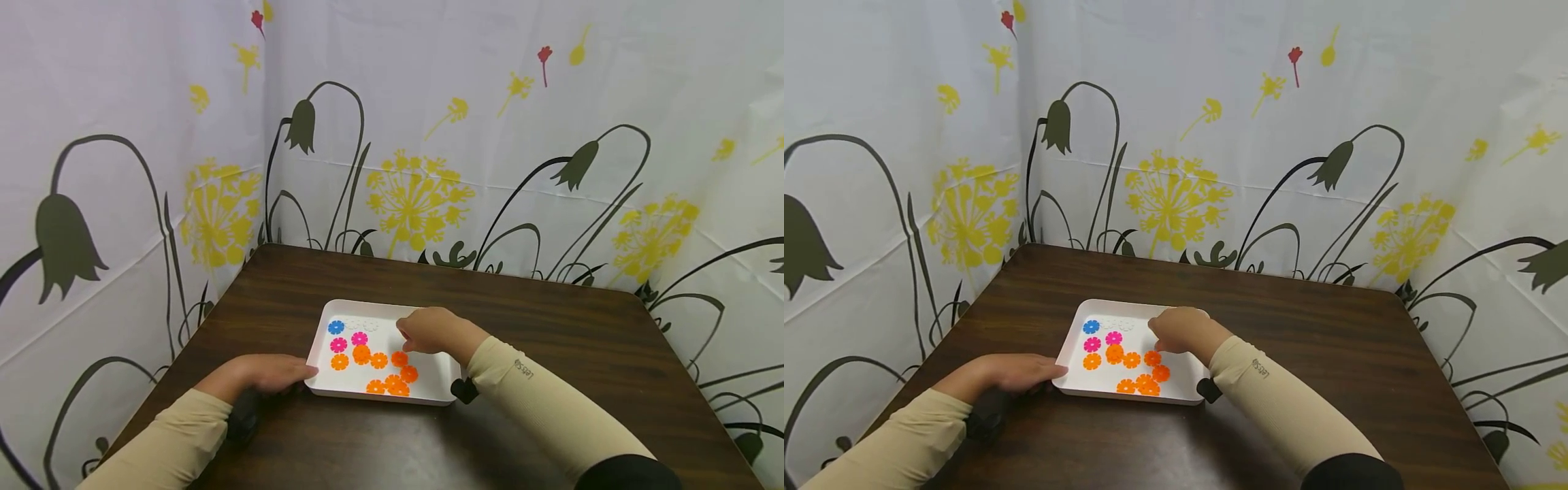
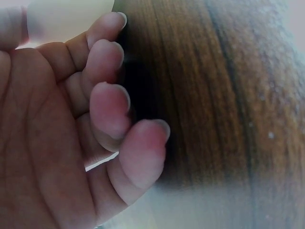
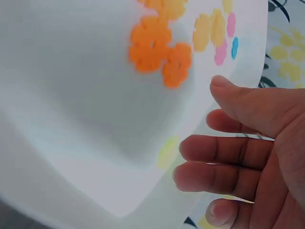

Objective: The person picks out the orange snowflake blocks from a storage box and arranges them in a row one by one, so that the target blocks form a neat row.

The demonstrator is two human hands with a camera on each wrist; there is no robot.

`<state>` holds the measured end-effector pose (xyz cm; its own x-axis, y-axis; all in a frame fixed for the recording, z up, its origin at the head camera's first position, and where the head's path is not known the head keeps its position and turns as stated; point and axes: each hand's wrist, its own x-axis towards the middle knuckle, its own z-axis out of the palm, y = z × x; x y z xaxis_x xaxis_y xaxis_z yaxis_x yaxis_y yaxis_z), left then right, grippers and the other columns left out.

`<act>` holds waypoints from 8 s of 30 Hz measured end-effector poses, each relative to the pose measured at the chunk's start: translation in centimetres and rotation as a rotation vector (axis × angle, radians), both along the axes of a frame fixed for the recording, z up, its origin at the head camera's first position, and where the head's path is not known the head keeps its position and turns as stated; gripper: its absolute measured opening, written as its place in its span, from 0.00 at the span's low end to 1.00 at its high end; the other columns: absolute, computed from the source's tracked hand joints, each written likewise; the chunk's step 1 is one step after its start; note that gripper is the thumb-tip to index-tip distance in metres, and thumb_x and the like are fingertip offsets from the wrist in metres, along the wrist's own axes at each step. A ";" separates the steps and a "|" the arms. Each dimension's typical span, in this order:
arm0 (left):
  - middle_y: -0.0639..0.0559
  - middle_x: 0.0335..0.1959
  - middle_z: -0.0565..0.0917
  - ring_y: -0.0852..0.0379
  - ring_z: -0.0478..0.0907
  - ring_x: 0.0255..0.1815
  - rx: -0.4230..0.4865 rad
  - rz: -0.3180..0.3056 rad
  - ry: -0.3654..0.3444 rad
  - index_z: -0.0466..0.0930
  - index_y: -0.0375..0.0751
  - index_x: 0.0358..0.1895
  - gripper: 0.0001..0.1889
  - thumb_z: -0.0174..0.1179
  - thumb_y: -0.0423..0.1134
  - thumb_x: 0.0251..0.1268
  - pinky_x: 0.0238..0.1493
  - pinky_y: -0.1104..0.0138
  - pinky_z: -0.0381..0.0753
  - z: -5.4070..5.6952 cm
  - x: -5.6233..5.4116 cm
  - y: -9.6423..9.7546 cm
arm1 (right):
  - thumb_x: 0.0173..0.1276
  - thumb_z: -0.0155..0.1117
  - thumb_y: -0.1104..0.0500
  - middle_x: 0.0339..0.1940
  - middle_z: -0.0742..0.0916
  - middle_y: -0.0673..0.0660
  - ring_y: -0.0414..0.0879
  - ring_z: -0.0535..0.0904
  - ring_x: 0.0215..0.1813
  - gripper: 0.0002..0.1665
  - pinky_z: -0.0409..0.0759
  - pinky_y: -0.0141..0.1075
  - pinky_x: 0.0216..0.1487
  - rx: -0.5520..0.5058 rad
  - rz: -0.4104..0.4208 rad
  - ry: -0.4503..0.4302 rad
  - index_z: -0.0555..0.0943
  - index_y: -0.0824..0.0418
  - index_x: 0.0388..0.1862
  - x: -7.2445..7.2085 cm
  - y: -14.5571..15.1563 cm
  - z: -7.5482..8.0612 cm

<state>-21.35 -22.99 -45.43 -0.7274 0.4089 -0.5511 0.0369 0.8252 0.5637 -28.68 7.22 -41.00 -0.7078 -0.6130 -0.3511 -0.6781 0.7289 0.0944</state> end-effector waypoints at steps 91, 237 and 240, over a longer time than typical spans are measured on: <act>0.50 0.36 0.77 0.51 0.73 0.41 0.009 -0.003 0.057 0.77 0.39 0.51 0.19 0.46 0.52 0.76 0.50 0.54 0.76 -0.1 0.3 0.0 | 0.70 0.63 0.61 0.25 0.84 0.48 0.41 0.76 0.17 0.03 0.74 0.30 0.20 -1.175 -0.244 0.301 0.79 0.58 0.40 6.2 16.9 4.6; 0.48 0.41 0.79 0.48 0.74 0.45 0.012 -0.019 0.051 0.75 0.37 0.59 0.22 0.47 0.50 0.76 0.60 0.46 0.74 0.2 0.1 -0.1 | 0.70 0.61 0.60 0.27 0.80 0.51 0.46 0.77 0.30 0.05 0.79 0.43 0.34 -0.104 -0.170 -0.002 0.73 0.57 0.38 -2.0 13.7 -1.1; 0.47 0.43 0.79 0.47 0.74 0.47 0.017 -0.027 0.058 0.75 0.36 0.60 0.23 0.47 0.50 0.76 0.62 0.44 0.72 0.2 0.2 -0.2 | 0.70 0.64 0.54 0.25 0.78 0.47 0.43 0.73 0.26 0.09 0.73 0.38 0.29 -0.128 -0.093 0.037 0.73 0.53 0.34 -1.6 11.1 0.4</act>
<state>-21.20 -23.19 -45.20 -0.7466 0.4373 -0.5014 0.0915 0.8139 0.5737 -30.26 18.34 -40.63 -0.7745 -0.5823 -0.2473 -0.6050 0.7960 0.0202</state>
